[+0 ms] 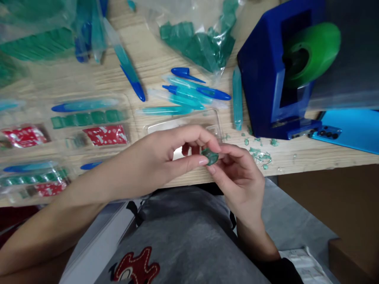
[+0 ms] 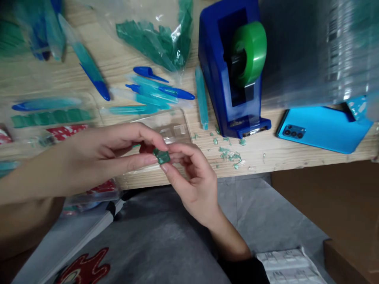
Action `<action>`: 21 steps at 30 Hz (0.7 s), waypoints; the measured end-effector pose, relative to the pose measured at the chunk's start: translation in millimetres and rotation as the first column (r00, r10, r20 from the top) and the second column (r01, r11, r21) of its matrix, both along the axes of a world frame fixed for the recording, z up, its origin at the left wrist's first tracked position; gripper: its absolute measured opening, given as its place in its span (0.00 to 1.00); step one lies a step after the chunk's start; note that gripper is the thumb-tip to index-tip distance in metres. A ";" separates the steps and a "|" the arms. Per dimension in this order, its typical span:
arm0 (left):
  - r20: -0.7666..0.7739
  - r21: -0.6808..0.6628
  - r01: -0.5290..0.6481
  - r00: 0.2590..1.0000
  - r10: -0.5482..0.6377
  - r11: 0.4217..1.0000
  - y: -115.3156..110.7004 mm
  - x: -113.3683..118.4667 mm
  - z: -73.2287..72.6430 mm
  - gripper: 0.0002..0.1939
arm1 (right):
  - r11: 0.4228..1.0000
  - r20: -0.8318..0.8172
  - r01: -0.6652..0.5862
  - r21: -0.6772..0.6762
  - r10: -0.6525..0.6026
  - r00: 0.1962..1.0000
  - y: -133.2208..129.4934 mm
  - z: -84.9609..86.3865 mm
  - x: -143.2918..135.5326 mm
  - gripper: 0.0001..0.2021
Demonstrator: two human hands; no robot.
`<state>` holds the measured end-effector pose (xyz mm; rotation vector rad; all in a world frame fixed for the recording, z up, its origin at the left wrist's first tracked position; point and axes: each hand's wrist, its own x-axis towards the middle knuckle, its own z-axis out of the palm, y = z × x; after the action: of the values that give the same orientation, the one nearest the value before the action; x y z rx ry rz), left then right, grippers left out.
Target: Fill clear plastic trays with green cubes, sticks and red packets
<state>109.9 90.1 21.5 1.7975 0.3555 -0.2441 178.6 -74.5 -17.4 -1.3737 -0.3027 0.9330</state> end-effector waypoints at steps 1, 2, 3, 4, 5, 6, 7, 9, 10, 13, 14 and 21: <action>0.019 0.065 0.007 1.000 -0.008 0.998 0.7 0.9 -1.8 0.08 | 1.000 0.016 0.009 -0.011 -0.009 1.000 1.0 -1.5 0.4 0.15; 0.033 0.145 0.015 0.999 -0.020 0.989 1.2 1.6 -4.2 0.07 | 0.999 0.042 0.020 -0.031 -0.018 0.999 2.0 -3.1 0.5 0.14; 0.040 0.232 0.025 0.999 -0.035 0.972 1.6 2.1 -7.0 0.06 | 0.998 0.083 0.031 -0.059 -0.026 0.996 3.2 -4.8 0.2 0.14; 0.038 0.316 0.036 0.998 -0.050 0.948 1.9 2.3 -10.0 0.06 | 0.994 0.144 0.041 -0.096 -0.027 0.989 4.5 -6.5 -0.2 0.13; 0.029 0.389 0.047 0.998 -0.063 0.920 2.2 2.3 -13.3 0.06 | 0.989 0.221 0.047 -0.143 -0.014 0.975 6.0 -8.2 -0.7 0.12; 0.022 0.447 0.056 0.997 -0.073 0.893 2.7 2.1 -16.5 0.06 | 0.981 0.311 0.048 -0.191 0.014 0.950 7.7 -9.7 -1.1 0.12; 0.022 0.495 0.057 0.997 -0.078 0.867 3.4 1.8 -19.7 0.06 | 0.972 0.404 0.046 -0.232 0.054 0.913 9.6 -10.9 -1.1 0.11; 0.034 0.568 0.037 0.997 -0.069 0.822 5.3 1.4 -26.0 0.05 | 0.957 0.566 0.030 -0.289 0.146 0.812 13.7 -12.4 -0.1 0.09; 0.040 0.594 0.027 0.997 -0.063 0.804 6.4 1.4 -28.9 0.05 | 0.951 0.626 0.024 -0.309 0.184 0.757 15.7 -12.8 0.9 0.09; 0.017 0.633 0.040 0.998 -0.066 0.774 8.2 1.5 -35.5 0.05 | 0.931 0.737 0.035 -0.363 0.264 0.622 20.1 -13.4 4.1 0.11; -0.004 0.639 0.058 0.997 -0.072 0.767 8.3 1.1 -36.1 0.05 | 0.926 0.761 0.039 -0.375 0.284 0.584 20.9 -13.8 4.8 0.11; 0.198 0.625 -0.108 0.980 -0.023 0.773 32.5 5.0 12.2 0.05 | 0.908 0.870 0.057 -0.416 0.378 0.318 24.5 -22.0 2.3 0.11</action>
<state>114.9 122.6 33.7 2.4592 0.3623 0.1104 180.9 -50.0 -39.4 -2.2134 -1.2576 0.1843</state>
